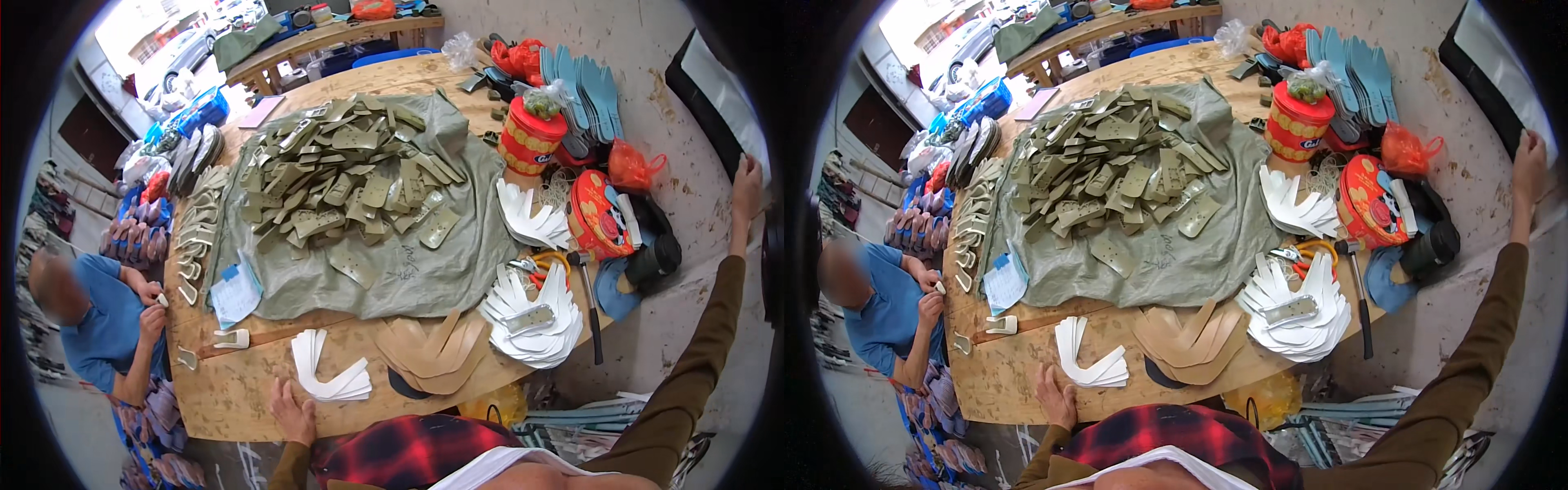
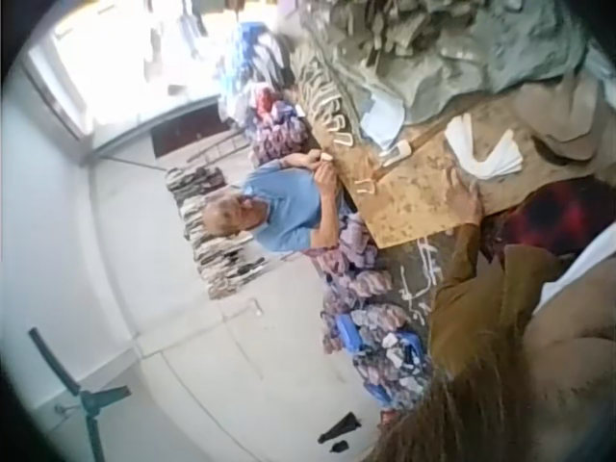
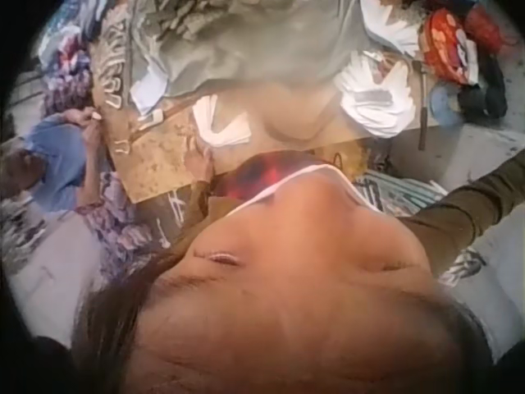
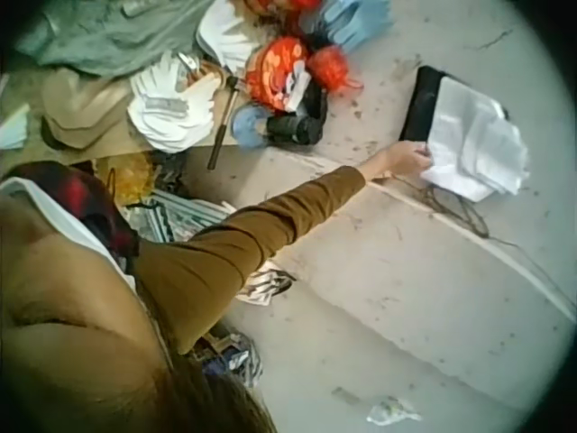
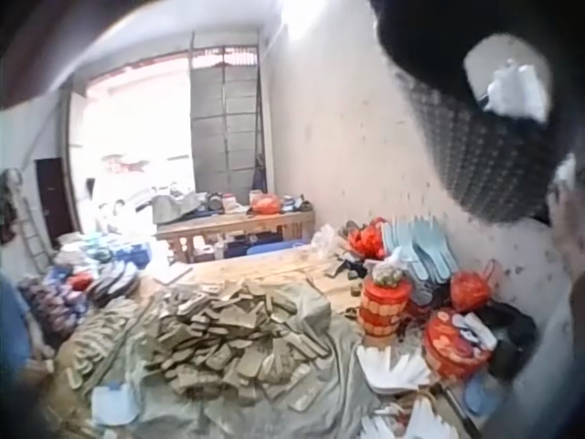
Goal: The person assembles sandals by hand at a wooden workbench. They pick up white foam insoles and tan leather straps, aligning the components and pressing them together to form the footwear. The person handles the parts one at a time, occasionally reaching for new materials from piles on the table.
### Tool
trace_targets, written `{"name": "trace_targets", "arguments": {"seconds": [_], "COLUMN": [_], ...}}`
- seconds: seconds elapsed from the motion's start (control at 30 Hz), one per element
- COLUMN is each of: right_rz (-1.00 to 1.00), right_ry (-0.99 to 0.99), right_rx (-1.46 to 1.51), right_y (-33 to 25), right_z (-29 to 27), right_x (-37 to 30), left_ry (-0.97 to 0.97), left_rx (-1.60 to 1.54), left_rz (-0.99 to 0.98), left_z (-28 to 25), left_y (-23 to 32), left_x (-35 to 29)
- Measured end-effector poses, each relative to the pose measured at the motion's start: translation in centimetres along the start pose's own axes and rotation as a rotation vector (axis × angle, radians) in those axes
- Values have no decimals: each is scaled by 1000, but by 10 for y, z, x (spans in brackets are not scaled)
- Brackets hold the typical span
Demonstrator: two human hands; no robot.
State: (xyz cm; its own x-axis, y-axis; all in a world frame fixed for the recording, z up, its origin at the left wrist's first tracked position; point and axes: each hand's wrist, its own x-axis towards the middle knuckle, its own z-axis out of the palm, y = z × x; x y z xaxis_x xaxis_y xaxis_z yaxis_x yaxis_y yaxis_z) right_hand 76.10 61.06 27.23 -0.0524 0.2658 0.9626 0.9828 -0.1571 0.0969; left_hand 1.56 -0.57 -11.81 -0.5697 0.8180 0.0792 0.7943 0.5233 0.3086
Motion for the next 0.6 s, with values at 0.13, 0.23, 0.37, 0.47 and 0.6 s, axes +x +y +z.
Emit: {"name": "trace_targets", "arguments": {"seconds": [0.13, 0.23, 0.37, 0.47, 0.6], "right_rz": [110, 77, -221, -297, -411], "right_ry": [-293, -674, -828, -962, -951], "right_rx": [305, 632, 785, 891, 934], "right_y": [-103, -163, -279, -339, -404], "right_z": [-32, -33, -65, -70, -42], "right_x": [-37, -63, -91, -92, -95], "left_ry": [-9, -2, 3, -10, -12], "left_rx": [-8, -17, 32, 45, 41], "left_rz": [-1, 17, 17, 13, 21], "left_z": [-2, 0, -1, -1, -1], "left_y": [7, 7, 4, 8, 11], "left_x": [1, 4, -1, 3, 9]}}
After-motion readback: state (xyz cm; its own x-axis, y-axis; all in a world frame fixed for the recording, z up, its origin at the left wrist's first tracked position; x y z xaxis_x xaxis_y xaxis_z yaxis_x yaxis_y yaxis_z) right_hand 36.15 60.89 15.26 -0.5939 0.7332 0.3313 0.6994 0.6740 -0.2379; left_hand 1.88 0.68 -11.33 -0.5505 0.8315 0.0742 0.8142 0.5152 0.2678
